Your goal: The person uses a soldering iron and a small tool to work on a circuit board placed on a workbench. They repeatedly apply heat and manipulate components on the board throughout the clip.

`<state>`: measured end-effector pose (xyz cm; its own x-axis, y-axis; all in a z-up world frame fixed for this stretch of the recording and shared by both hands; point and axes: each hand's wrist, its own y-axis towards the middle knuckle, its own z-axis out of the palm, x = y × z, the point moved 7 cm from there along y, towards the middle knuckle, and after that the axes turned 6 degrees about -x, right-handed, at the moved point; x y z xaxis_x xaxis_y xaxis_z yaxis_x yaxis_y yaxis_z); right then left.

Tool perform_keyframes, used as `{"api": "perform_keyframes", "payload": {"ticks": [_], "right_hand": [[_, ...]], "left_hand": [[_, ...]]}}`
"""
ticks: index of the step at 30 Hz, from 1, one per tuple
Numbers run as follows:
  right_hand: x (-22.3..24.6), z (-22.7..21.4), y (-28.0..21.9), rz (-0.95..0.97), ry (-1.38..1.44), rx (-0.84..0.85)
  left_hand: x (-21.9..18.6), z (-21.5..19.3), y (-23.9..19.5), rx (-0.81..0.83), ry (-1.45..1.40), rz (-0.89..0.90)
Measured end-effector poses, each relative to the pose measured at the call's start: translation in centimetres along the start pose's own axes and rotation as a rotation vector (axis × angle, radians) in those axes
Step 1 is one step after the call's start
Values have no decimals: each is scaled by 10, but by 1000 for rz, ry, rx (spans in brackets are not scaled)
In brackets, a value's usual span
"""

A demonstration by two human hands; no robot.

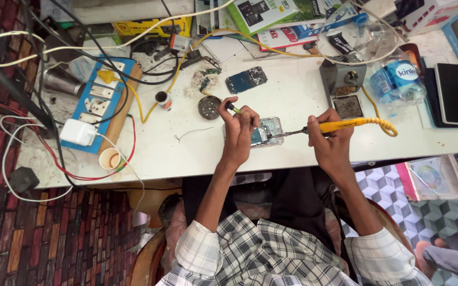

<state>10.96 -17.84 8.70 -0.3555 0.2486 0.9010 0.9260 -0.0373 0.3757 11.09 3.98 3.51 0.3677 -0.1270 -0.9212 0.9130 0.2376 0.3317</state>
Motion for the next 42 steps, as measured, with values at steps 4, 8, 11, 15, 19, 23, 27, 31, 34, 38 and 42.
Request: {"api": "perform_keyframes", "payload": {"ticks": [4,8,11,15,19,23,27,31,34,38,42], "right_hand": [[-3,0,-2,20,37,-8],[-5,2,-5,21,87,-8],[-6,3,-5,19,108,-2],[-12,4,-6,56,142,-17],[-15,3,-9,49,118,-30],[-19,2,-11,52,151,-40],[-30,-2,-17,80,130,-99],[-44,-7,-33,56,307,-330],[-58,-6,-42,65,321,-383],[-74,-7,-42,64,385,-405],[-83,-8,-44,57,403,-413]], "left_hand": [[4,-4,-3,26,170,-31],[4,-9,-9,8,225,-7],[6,-11,-11,5,192,-18],[8,-17,-13,-56,72,-22],[9,-17,-11,-30,167,-29],[4,-16,-12,-28,253,-3],[5,-16,-11,-20,269,-45],[2,-15,-10,-9,272,-25],[1,-15,-14,0,267,-23],[-2,-14,-14,9,255,-21],[-4,-11,-13,15,245,-22]]}}
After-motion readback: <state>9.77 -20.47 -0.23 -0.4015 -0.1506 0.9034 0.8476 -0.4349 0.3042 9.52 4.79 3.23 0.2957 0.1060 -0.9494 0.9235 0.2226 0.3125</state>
